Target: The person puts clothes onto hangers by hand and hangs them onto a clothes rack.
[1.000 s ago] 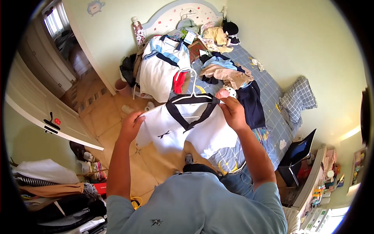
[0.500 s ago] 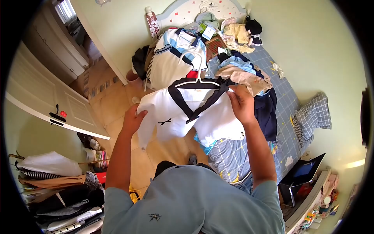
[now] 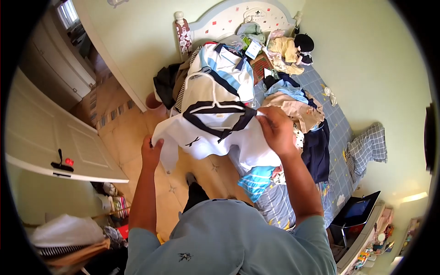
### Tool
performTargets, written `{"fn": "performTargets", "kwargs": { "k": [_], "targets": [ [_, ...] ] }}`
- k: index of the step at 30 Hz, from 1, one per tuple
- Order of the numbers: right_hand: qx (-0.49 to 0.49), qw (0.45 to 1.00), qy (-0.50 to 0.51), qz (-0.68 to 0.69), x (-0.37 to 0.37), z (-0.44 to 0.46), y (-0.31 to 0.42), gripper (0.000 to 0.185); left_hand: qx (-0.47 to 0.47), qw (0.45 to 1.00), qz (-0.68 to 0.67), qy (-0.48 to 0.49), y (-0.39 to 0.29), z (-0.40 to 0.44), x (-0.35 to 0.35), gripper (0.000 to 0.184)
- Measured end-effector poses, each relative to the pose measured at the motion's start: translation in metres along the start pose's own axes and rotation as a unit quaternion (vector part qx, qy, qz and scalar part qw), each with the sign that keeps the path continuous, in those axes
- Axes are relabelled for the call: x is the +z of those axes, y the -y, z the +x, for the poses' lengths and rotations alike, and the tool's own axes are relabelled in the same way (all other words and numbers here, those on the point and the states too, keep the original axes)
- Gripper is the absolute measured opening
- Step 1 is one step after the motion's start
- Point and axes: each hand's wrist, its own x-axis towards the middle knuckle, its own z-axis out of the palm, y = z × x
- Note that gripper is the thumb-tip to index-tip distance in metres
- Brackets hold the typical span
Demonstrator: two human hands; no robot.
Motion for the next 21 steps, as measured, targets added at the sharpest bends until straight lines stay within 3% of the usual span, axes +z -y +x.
{"fn": "performTargets", "kwargs": {
  "k": [4, 5, 14, 17, 20, 21],
  "targets": [
    [0.036, 0.999, 0.027, 0.014, 0.056, 0.037, 0.034, 0.016, -0.043, 0.987, -0.139, 0.073, 0.012, 0.044, -0.029, 0.058],
    [0.05, 0.998, 0.032, 0.027, 0.07, 0.046, 0.04, 0.016, -0.054, 0.98, -0.159, 0.108, 0.012, 0.057, -0.038, 0.081],
    [0.114, 0.989, 0.041, 0.087, 0.138, 0.093, 0.053, 0.014, -0.02, 0.98, -0.163, 0.112, 0.065, 0.145, -0.078, 0.098],
    [0.157, 0.98, 0.039, 0.116, 0.147, 0.103, 0.039, 0.015, 0.003, 0.99, -0.129, 0.064, 0.067, 0.167, -0.072, 0.079],
    [0.195, 0.97, 0.031, 0.142, 0.157, 0.112, 0.01, 0.016, -0.086, 0.989, -0.072, 0.091, 0.07, 0.189, -0.067, 0.05],
    [0.205, 0.966, 0.026, 0.154, 0.163, 0.114, -0.004, 0.016, -0.079, 0.992, -0.042, 0.087, 0.072, 0.196, -0.063, 0.043]
  ]
}}
